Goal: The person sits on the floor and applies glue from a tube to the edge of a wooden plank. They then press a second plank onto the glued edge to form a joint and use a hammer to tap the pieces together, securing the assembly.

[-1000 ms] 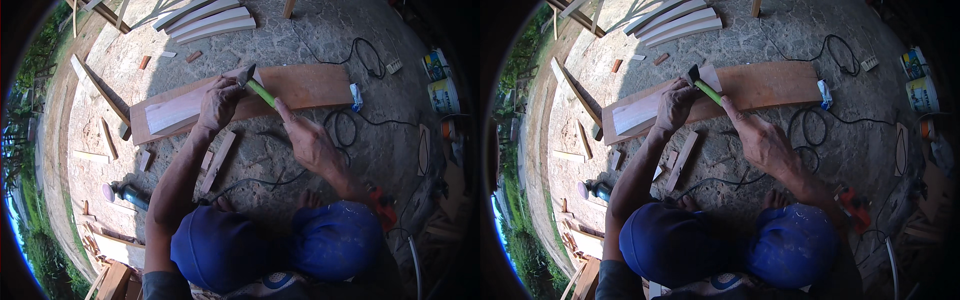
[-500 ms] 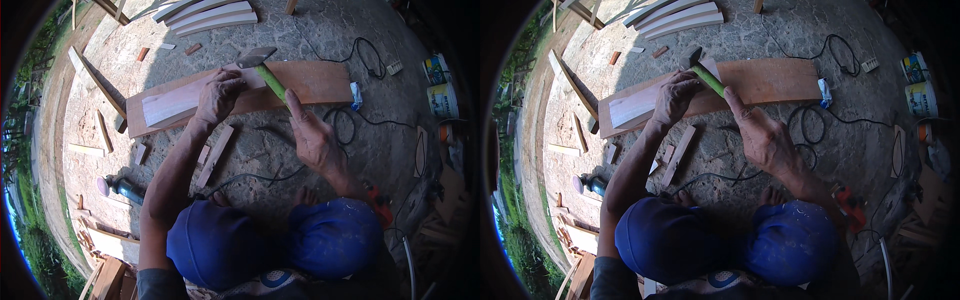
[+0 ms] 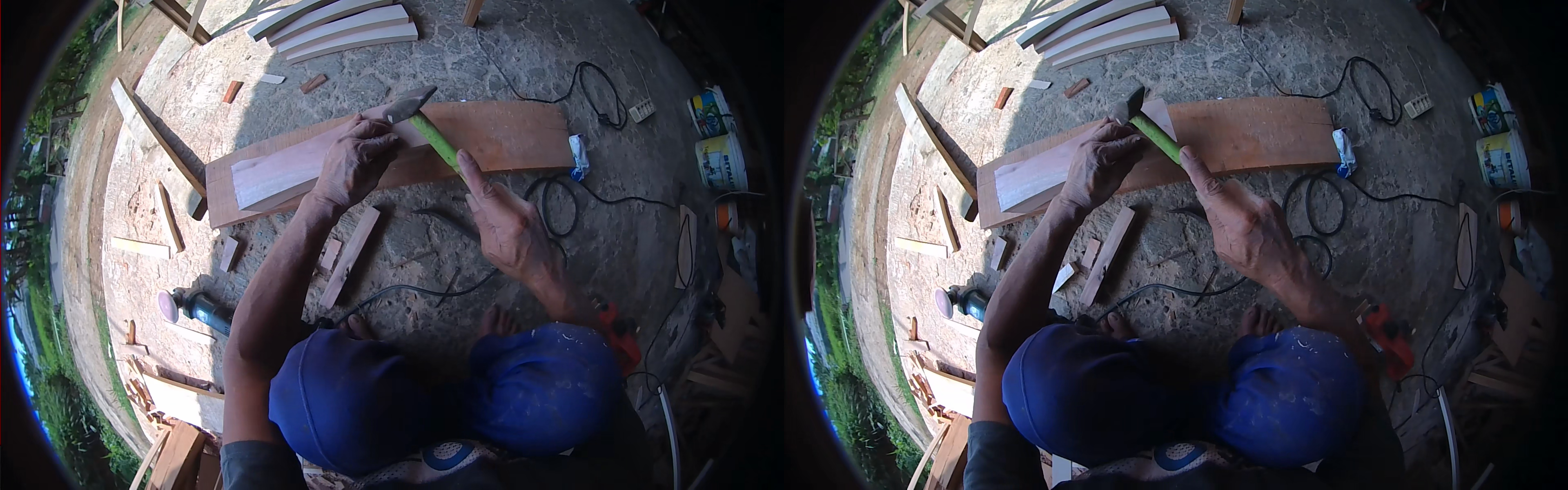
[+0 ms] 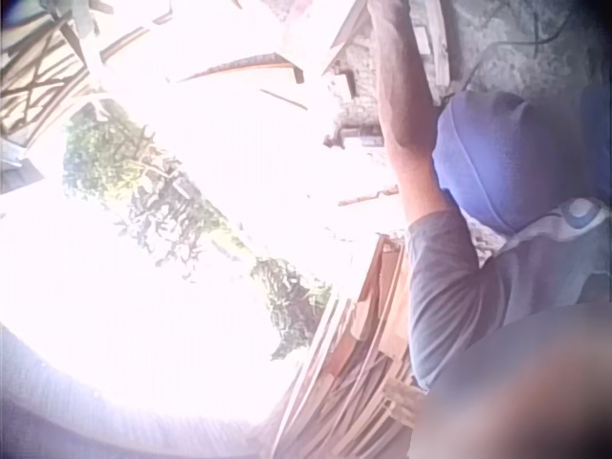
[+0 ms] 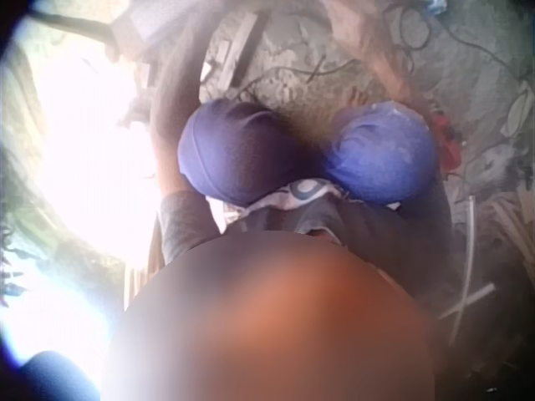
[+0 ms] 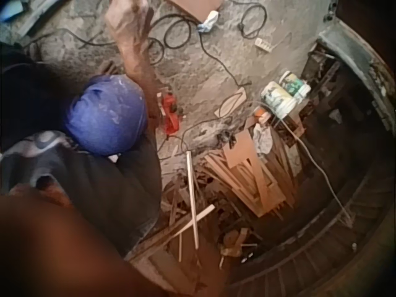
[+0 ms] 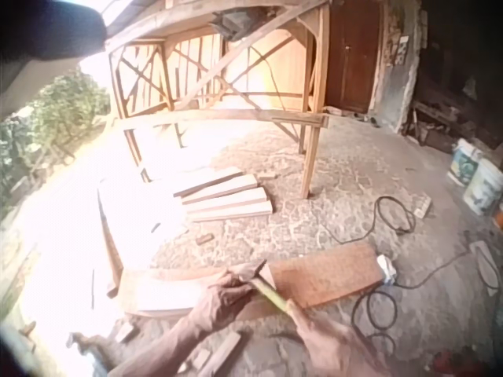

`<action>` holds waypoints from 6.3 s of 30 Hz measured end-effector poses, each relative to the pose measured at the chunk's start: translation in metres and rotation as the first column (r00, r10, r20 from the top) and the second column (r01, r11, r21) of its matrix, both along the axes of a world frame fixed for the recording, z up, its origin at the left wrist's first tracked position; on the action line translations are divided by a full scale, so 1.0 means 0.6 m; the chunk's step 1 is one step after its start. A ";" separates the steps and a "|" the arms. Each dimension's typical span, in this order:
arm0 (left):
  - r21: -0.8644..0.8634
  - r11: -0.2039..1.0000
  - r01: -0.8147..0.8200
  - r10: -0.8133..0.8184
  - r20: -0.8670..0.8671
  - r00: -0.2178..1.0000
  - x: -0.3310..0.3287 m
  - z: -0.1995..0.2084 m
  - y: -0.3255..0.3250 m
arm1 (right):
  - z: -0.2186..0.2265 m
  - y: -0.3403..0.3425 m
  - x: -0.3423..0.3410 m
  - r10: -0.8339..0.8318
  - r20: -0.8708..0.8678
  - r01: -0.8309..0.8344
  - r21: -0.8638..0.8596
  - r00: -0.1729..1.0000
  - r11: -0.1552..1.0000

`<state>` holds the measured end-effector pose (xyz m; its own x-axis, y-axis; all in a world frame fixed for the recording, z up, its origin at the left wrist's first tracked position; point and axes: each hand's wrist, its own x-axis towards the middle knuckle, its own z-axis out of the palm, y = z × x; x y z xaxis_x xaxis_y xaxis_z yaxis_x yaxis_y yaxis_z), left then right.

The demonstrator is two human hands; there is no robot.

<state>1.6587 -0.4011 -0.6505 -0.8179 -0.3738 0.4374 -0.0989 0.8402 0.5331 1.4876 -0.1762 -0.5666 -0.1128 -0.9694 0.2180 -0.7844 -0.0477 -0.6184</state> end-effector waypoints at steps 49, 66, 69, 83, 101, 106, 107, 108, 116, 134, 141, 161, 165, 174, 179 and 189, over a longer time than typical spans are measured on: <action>0.064 0.997 -0.037 0.033 0.062 0.998 -0.013 -0.004 0.007 | -0.165 -0.170 -0.095 0.078 -0.471 -0.174 -0.164 0.879 0.971; 0.052 0.747 -0.662 0.664 -0.012 0.748 0.309 -0.037 -0.015 | -0.215 -0.178 -0.097 0.112 -0.215 -0.152 -0.183 0.970 0.971; 0.683 0.606 -0.408 0.590 -0.042 0.806 0.326 -0.051 0.003 | -0.213 -0.178 -0.095 0.135 -0.195 -0.161 -0.123 0.971 0.979; -0.246 0.809 -0.533 0.587 0.381 0.715 0.389 -0.055 -0.044 | -0.188 -0.193 -0.085 0.260 0.054 -0.240 -0.238 0.964 0.941; -0.175 0.805 -0.566 0.591 0.316 0.742 0.377 -0.052 -0.036 | -0.202 -0.185 -0.094 0.247 0.020 -0.234 -0.258 0.969 0.937; -0.360 0.824 -0.437 0.549 0.320 0.773 0.390 -0.053 -0.046 | -0.220 -0.196 -0.097 0.301 0.054 -0.278 -0.255 0.952 0.926; -0.419 0.822 -0.386 0.530 0.316 0.787 0.392 -0.061 -0.048 | -0.223 -0.192 -0.100 0.253 -0.006 -0.248 -0.233 0.967 0.940; -0.377 0.831 -0.409 0.530 0.316 0.786 0.390 -0.058 -0.046 | -0.230 -0.189 -0.098 0.208 -0.058 -0.216 -0.219 0.976 0.952; -0.288 0.843 -0.454 0.532 0.318 0.785 0.383 -0.061 -0.044 | -0.233 -0.183 -0.096 0.144 -0.122 -0.168 -0.213 0.982 0.962; -0.021 0.802 -0.597 0.592 0.155 0.791 0.360 -0.024 -0.009 | -0.251 -0.181 -0.084 0.109 -0.112 -0.134 -0.246 0.988 0.960; -0.406 0.851 -0.332 0.460 0.273 0.845 0.159 0.092 -0.023 | -0.255 -0.176 -0.088 0.120 -0.046 -0.127 -0.254 0.992 0.959; -0.184 0.983 -0.008 0.126 0.637 0.760 -0.018 0.042 -0.042 | -0.223 -0.104 -0.024 -0.258 0.861 0.304 0.128 0.438 0.944; -0.176 0.984 -0.014 0.121 0.615 0.779 -0.019 0.043 -0.036 | -0.266 -0.151 -0.049 -0.146 0.882 0.281 0.016 0.448 0.959; -0.166 0.986 -0.028 0.123 0.595 0.794 -0.012 0.035 -0.044 | -0.281 -0.174 -0.061 0.014 0.609 0.207 -0.291 0.793 0.934; -0.185 0.982 -0.038 0.141 0.585 0.798 -0.009 0.031 -0.042 | -0.284 -0.176 -0.072 -0.047 0.433 0.148 -0.202 0.900 0.968; -0.225 0.972 -0.064 0.188 0.591 0.784 -0.008 0.029 -0.037 | -0.273 -0.173 -0.077 -0.014 0.440 0.134 -0.243 0.898 0.961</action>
